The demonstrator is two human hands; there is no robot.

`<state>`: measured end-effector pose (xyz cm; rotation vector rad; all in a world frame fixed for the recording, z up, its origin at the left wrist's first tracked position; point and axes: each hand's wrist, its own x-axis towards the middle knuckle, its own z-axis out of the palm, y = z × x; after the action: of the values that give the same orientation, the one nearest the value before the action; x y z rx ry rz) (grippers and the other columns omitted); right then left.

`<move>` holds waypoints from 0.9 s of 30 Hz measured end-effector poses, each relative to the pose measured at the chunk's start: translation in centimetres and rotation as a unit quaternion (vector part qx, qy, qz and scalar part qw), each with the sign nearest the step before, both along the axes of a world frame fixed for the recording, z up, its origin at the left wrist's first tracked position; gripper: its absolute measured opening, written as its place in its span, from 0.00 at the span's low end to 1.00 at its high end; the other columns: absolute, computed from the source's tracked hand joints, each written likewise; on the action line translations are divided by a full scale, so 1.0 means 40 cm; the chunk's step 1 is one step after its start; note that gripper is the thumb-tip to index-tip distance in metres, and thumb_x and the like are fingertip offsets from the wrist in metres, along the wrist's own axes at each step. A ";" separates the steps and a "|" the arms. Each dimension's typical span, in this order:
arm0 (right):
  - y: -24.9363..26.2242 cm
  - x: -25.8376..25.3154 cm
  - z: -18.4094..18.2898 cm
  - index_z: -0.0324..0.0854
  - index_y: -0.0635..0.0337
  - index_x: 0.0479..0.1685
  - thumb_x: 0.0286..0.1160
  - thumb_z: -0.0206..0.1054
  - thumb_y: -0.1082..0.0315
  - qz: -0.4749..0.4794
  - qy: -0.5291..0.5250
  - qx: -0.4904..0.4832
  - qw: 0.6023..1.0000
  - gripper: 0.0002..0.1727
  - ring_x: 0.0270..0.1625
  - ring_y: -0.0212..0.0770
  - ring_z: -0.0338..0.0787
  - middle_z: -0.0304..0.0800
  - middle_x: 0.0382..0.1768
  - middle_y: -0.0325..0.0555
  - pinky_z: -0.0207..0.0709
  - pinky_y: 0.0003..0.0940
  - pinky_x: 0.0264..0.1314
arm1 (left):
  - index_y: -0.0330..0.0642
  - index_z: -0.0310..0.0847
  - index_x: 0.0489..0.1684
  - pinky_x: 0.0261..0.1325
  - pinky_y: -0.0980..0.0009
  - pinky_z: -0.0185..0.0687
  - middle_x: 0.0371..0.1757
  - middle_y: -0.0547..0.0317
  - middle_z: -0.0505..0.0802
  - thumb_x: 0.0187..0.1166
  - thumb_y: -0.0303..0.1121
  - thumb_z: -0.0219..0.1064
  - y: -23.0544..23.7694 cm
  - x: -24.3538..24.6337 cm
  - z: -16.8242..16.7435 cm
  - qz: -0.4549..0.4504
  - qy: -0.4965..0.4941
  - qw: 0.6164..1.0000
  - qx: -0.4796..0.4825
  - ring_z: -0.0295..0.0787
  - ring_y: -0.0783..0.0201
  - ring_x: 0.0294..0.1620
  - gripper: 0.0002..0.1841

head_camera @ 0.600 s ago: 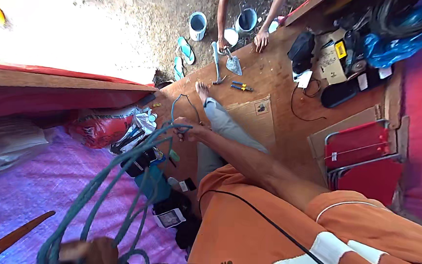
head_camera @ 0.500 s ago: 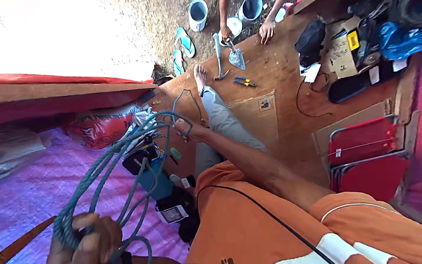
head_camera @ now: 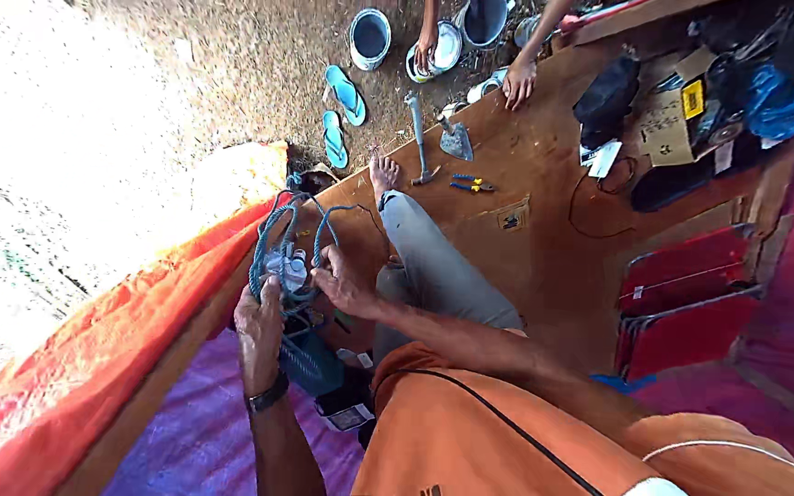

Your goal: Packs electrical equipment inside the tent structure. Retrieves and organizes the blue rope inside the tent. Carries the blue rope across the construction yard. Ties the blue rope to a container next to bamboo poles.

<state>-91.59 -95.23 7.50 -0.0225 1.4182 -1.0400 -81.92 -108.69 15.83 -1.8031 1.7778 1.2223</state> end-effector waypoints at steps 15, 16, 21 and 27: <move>-0.267 -0.227 -0.010 0.83 0.63 0.64 0.91 0.56 0.57 0.228 -0.051 -0.060 0.970 0.20 0.48 0.48 0.91 0.91 0.50 0.57 0.84 0.49 0.58 | 0.35 0.85 0.57 0.55 0.34 0.80 0.44 0.36 0.92 0.90 0.53 0.54 -0.315 -0.141 0.005 -0.207 -0.202 0.955 -0.059 0.90 0.37 0.49 0.27; -0.263 -0.254 -0.020 0.83 0.63 0.64 0.90 0.57 0.58 0.226 -0.030 -0.042 0.973 0.20 0.48 0.50 0.92 0.91 0.50 0.58 0.84 0.51 0.58 | 0.34 0.84 0.58 0.55 0.33 0.79 0.45 0.34 0.91 0.90 0.53 0.53 -0.323 -0.136 0.003 -0.202 -0.214 0.953 -0.069 0.90 0.36 0.50 0.27; -0.228 -0.428 -0.089 0.79 0.59 0.71 0.92 0.54 0.55 0.180 0.074 0.050 0.980 0.22 0.50 0.53 0.94 0.90 0.55 0.58 0.87 0.57 0.58 | 0.31 0.81 0.64 0.60 0.32 0.78 0.51 0.29 0.91 0.91 0.50 0.51 -0.337 -0.111 -0.024 -0.194 -0.259 0.941 -0.096 0.89 0.31 0.57 0.27; -0.091 -0.633 -0.228 0.78 0.57 0.72 0.91 0.53 0.54 0.147 0.157 0.149 0.965 0.22 0.49 0.54 0.94 0.90 0.57 0.58 0.88 0.59 0.54 | 0.36 0.79 0.70 0.60 0.35 0.81 0.54 0.33 0.92 0.92 0.50 0.50 -0.331 -0.092 -0.081 -0.199 -0.311 0.924 -0.101 0.91 0.34 0.59 0.27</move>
<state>-116.91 -98.86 -1.64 -0.1807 1.7863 -0.5884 -85.59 -121.91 12.58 -1.5675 1.7833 0.2673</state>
